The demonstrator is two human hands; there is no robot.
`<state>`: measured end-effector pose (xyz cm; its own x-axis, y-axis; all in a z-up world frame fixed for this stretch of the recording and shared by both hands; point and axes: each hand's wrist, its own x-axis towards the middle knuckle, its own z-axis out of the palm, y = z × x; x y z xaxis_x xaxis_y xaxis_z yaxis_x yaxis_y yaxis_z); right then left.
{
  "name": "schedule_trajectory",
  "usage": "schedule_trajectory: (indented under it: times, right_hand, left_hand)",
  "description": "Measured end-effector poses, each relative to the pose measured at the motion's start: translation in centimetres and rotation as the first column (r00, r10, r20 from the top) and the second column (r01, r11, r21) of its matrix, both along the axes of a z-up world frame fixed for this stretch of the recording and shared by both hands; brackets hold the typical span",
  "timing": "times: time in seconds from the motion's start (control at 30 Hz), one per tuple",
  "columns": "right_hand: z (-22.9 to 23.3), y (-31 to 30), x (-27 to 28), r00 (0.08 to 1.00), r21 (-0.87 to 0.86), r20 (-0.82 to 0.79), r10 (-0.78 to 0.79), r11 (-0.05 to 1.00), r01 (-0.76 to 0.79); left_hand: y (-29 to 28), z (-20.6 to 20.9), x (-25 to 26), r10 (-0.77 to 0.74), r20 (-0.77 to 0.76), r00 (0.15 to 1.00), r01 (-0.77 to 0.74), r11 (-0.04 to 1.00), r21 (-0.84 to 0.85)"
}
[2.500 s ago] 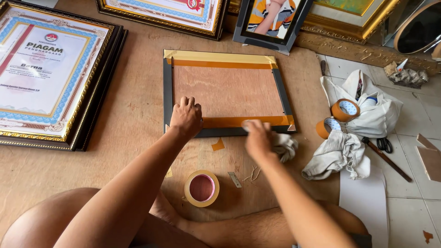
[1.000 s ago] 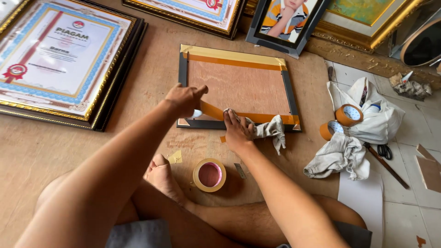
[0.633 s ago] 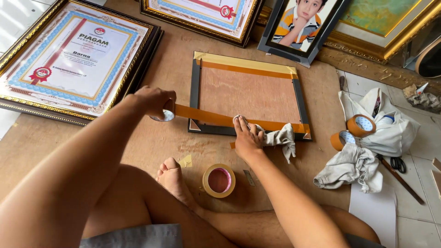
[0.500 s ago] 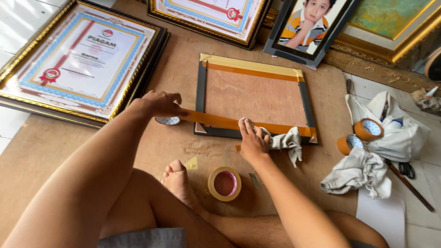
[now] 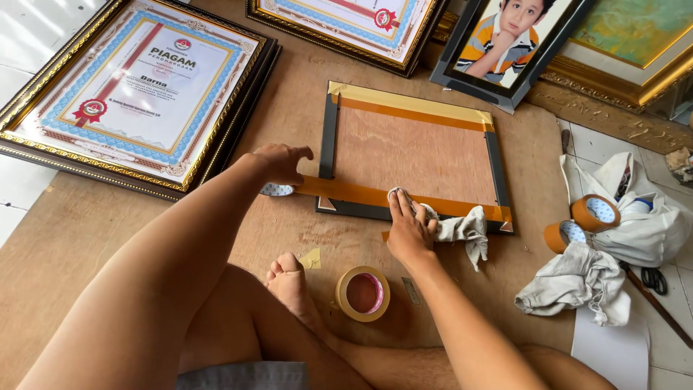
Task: Applying adhesive tape to the back of a picture frame and smoothing it with a cloth
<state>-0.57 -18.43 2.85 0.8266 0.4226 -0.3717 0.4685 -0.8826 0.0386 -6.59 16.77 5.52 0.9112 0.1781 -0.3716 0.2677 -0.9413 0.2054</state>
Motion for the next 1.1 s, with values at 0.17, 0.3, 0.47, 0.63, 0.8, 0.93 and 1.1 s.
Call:
schedule_trajectory:
  times: [0.17, 0.3, 0.47, 0.63, 0.8, 0.93, 1.1]
  right_hand:
    - [0.2, 0.1, -0.2, 1.0, -0.006, 0.021, -0.002, 1.0, 0.002]
    - [0.8, -0.2, -0.6, 1.0, 0.018, 0.016, 0.018, 1.0, -0.018]
    - [-1.9, -1.3, 0.4, 0.993, 0.07, 0.093, 0.073, 0.994, -0.08]
    - [-2.2, -0.3, 0.2, 0.981, 0.159, 0.093, 0.172, 0.97, -0.185]
    - [-2.5, 3.3, -0.7, 0.946, 0.232, 0.09, 0.313, 0.917, -0.325]
    - [-3.6, 6.0, -0.8, 0.925, 0.237, 0.084, 0.37, 0.894, -0.38]
    - [-2.8, 8.1, -1.4, 0.932, 0.115, 0.08, 0.353, 0.926, -0.36]
  left_hand:
    - [-1.2, 0.8, 0.5, -0.038, -0.079, 0.996, 0.041, 0.999, 0.03]
    - [-1.5, -0.1, 1.2, -0.078, -0.145, 0.986, 0.093, 0.991, 0.098]
    - [-1.7, 0.4, 1.3, -0.095, -0.171, 0.981, 0.116, 0.987, 0.115]
    - [-1.9, 1.1, 1.3, -0.097, -0.178, 0.979, 0.117, 0.987, 0.106]
    - [-1.7, 2.0, 1.1, -0.107, -0.211, 0.972, 0.13, 0.987, 0.098]
    - [-1.3, 0.6, 2.2, -0.107, -0.203, 0.973, 0.13, 0.986, 0.104]
    - [-0.6, -1.9, 3.9, -0.05, -0.165, 0.985, 0.059, 0.997, 0.045]
